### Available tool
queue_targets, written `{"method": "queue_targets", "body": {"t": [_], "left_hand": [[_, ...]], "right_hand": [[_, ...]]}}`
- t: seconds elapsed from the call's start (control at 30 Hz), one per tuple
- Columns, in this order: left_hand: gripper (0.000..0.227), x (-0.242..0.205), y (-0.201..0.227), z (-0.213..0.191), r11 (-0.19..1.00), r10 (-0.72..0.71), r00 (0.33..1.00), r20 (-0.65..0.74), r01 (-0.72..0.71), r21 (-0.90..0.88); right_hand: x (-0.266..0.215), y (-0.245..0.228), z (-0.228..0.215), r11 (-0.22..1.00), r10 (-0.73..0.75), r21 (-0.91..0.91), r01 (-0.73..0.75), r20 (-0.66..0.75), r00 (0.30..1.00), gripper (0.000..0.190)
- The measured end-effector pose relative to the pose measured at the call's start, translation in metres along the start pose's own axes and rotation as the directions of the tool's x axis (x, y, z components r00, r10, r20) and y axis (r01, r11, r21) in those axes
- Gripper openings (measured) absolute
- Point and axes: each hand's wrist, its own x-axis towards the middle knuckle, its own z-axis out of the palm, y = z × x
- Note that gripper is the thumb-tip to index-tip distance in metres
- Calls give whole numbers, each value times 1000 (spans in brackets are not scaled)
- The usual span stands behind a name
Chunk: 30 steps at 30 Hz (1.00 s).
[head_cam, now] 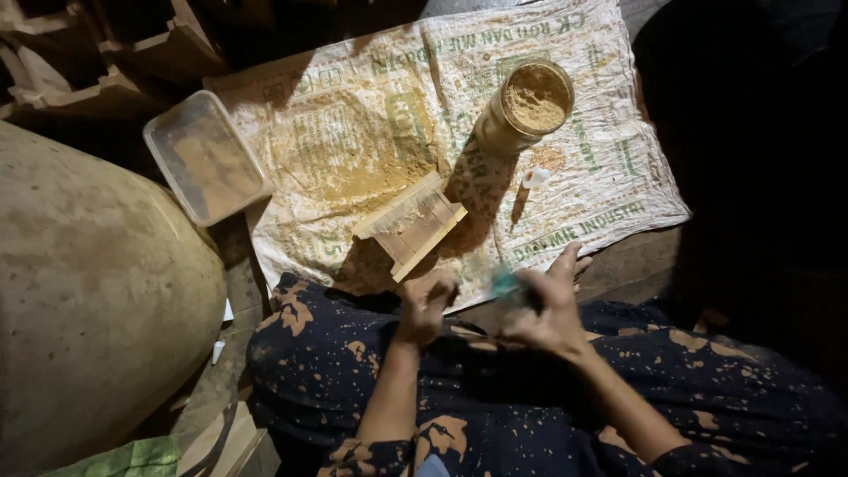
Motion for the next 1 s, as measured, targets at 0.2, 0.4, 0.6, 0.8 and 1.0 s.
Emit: {"method": "queue_targets", "body": {"t": [0.2,0.4,0.6,0.8,1.0], "left_hand": [[54,-1,29,-4,976,-133,991,-19,128,-177],[35,4,46,-4,978,-184,981,-68,176,-112],[37,1,53,0,991,-132,989,-74,131,-19],[40,11,73,2,966,-164,986,-4,160,-201],[31,34,114,7,933,-187,968,-167,121,-340]], "right_hand": [[32,102,-105,623,633,598,-504,-6,774,52],[17,149,-143,637,729,-177,-750,-180,661,39],[8,184,-143,243,883,-450,-860,-265,388,58],[-17,245,-132,236,767,-717,-656,-277,579,74],[51,26,-38,926,370,32,-375,103,923,44]]}}
